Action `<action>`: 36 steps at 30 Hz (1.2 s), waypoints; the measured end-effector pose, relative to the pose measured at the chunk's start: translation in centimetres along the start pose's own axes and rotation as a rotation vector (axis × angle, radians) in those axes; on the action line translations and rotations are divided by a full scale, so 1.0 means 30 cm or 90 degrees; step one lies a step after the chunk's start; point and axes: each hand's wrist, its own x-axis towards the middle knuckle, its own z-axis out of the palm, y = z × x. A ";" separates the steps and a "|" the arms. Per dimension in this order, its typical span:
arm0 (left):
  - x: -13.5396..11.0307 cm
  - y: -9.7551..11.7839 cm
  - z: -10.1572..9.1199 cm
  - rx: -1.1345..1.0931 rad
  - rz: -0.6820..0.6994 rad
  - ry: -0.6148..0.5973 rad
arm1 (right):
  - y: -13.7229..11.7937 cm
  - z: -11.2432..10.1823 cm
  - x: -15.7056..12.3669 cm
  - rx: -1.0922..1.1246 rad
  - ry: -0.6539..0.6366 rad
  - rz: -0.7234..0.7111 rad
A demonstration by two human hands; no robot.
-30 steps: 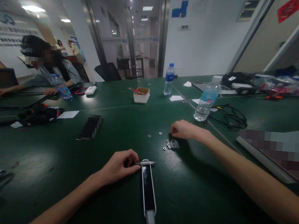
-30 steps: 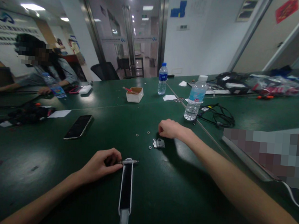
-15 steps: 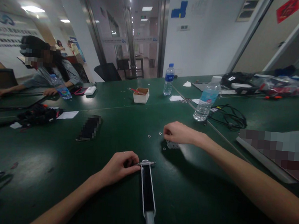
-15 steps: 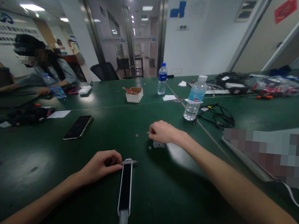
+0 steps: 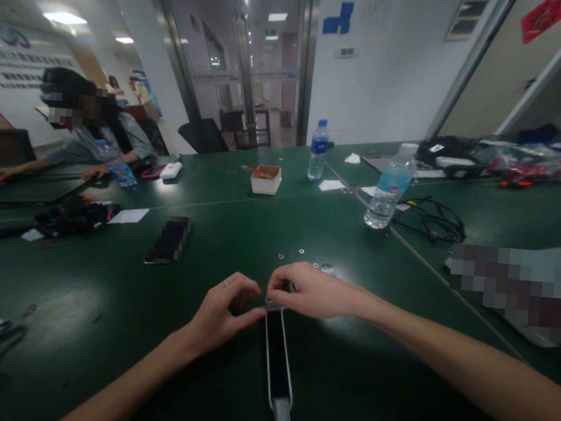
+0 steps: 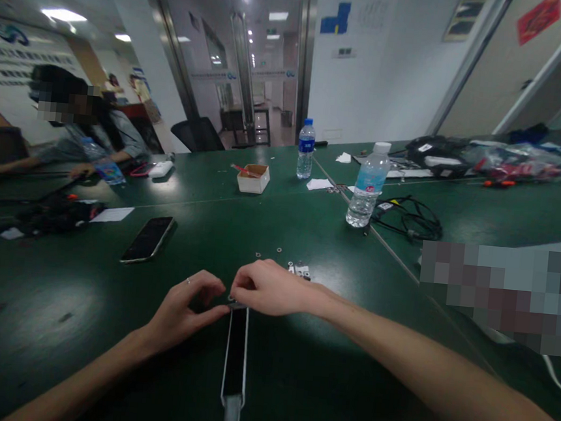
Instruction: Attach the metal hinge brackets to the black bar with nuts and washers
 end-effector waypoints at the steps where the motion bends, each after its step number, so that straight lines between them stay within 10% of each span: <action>1: 0.001 0.006 0.000 0.002 0.019 0.012 | 0.000 0.004 0.000 0.009 -0.005 -0.002; 17: 0.005 0.047 -0.010 0.082 0.128 0.014 | 0.013 0.018 0.001 0.040 -0.055 0.025; 31: 0.034 0.021 -0.047 0.040 -0.142 -0.162 | 0.002 -0.025 -0.006 -0.129 0.001 0.061; 36: 0.056 0.030 -0.073 -0.017 -0.223 -0.239 | 0.004 -0.047 -0.019 -0.203 -0.116 0.144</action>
